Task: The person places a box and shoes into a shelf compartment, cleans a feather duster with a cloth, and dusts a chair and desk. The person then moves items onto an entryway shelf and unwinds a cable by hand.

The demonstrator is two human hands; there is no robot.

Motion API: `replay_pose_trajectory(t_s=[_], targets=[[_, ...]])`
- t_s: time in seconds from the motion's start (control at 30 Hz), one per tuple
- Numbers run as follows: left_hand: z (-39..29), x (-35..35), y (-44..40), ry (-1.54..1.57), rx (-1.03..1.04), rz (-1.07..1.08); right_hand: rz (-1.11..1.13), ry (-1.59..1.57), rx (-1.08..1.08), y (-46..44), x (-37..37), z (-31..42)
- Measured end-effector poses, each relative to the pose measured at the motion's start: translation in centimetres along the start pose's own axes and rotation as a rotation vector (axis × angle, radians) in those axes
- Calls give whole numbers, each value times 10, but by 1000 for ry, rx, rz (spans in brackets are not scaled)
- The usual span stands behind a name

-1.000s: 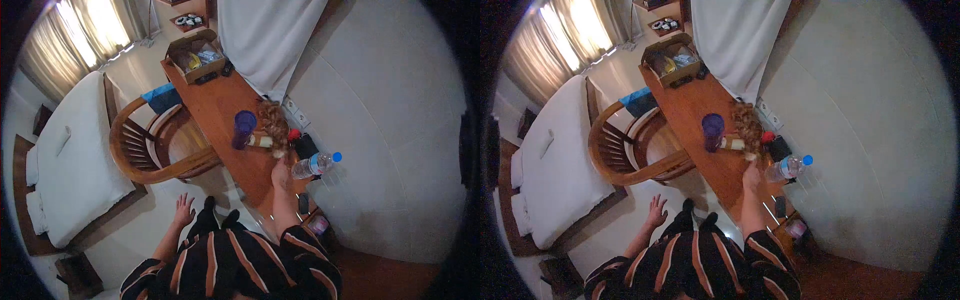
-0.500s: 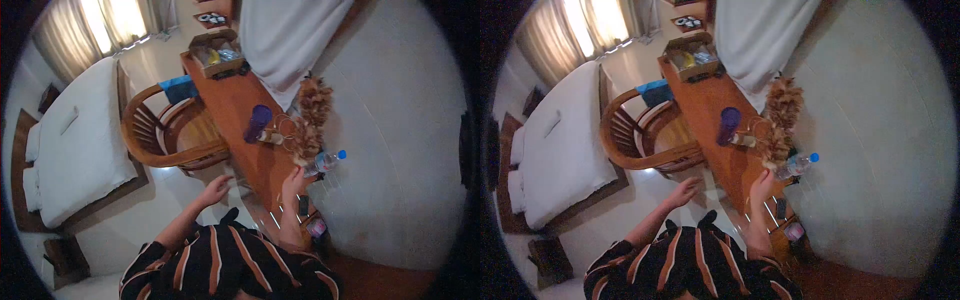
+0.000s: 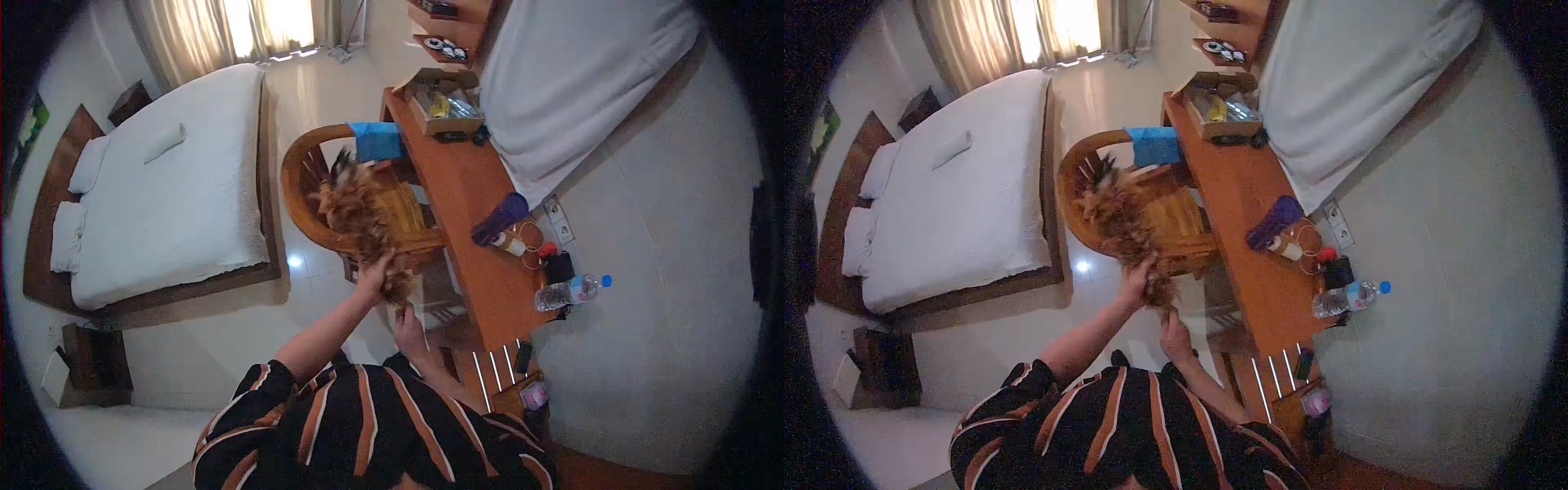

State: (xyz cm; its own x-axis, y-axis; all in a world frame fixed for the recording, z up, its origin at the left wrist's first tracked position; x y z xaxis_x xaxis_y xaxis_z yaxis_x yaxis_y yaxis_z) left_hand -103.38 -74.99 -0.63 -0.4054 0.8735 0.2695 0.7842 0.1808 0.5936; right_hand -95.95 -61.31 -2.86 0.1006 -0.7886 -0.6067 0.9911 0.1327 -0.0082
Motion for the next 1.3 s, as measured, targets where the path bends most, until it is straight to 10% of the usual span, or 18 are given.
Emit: replay_pose_trajectory(t_s=[0.1, 0.4, 0.53, 0.9, 1.13, 1.2, 1.3], targets=[[-12, -52, -26, 544, 224, -75, 105, 32, -68, 1, 37, 8], [-54, -123, -96, 521, 17, 23, 168, 296, 24, -1, 60, -13], [-96, -114, -131, 325, 331, -42, 147, 302, 113, -17, 52, -37], [-167, -148, -225, 271, 374, -17, -187, 537, 495, -49, -8, -164], [-182, -193, -244, -492, 766, 113, -142, 543, 715, -53, 42, -137], [-191, -181, -205, -1362, 1185, 41, -194, 453, 688, -52, 60, -100], [-188, -201, -196, -1633, 1088, 36, -399, 392, 466, -43, 107, -80]])
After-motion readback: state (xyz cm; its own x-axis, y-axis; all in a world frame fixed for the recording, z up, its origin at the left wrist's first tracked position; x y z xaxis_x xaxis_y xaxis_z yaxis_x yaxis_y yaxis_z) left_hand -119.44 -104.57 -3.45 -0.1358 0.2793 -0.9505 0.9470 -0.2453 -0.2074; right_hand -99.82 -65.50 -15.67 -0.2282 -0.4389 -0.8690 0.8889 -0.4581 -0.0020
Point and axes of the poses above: each hand's wrist, its own y-axis away from the middle knuckle, its own x-axis out of the palm, z = x × y, the point moved 7 cm from there along -y, towards the middle knuckle, and after that the axes turned 6 degrees about -z, right-handed, at the moved point
